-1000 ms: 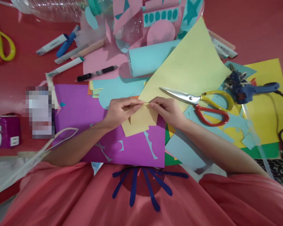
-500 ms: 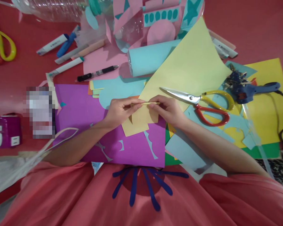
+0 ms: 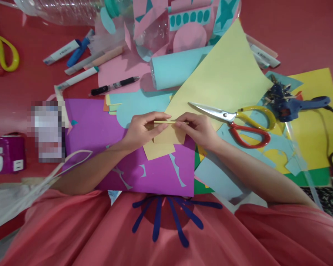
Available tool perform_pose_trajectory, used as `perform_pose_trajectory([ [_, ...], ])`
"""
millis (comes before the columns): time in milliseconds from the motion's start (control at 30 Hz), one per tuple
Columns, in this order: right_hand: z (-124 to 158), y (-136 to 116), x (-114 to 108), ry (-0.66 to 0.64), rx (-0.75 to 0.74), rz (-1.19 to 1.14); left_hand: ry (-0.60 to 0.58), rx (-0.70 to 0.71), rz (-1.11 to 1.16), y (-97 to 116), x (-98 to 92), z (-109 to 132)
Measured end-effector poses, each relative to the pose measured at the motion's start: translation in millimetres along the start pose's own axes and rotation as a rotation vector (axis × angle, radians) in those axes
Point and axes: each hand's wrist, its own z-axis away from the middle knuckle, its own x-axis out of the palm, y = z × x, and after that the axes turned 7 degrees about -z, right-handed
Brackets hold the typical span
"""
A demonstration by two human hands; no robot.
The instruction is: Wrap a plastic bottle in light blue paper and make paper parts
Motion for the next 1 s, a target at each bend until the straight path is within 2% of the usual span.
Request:
perform_pose_trajectory([
  [133, 0.6, 1.5, 0.7, 0.011, 0.004, -0.018, -0.030, -0.027, -0.049, -0.2, -0.9, -0.2],
  [433, 0.7, 4.9, 1.9, 0.053, -0.026, -0.073, 0.048, 0.027, -0.037, 1.1, 0.5, 1.8],
  [600, -0.9, 4.6, 1.1, 0.081, 0.035, -0.101, 0.074, 0.061, -0.082, 2.5, -0.9, 3.2],
  [767, 0.8, -0.9, 1.6, 0.125, 0.124, -0.261, 0.075, 0.311, -0.297, -1.5, 2.5, 6.6],
  [900, 5.4, -6.5, 8.9, 0.142, 0.290, -0.542, 0.164, 0.592, -0.524, -4.4, 6.4, 9.5],
  [1000, 7.5, -7.4, 13.0, 0.168, 0.352, -0.644, 0.192, 0.722, -0.555, -4.8, 8.4, 10.0],
])
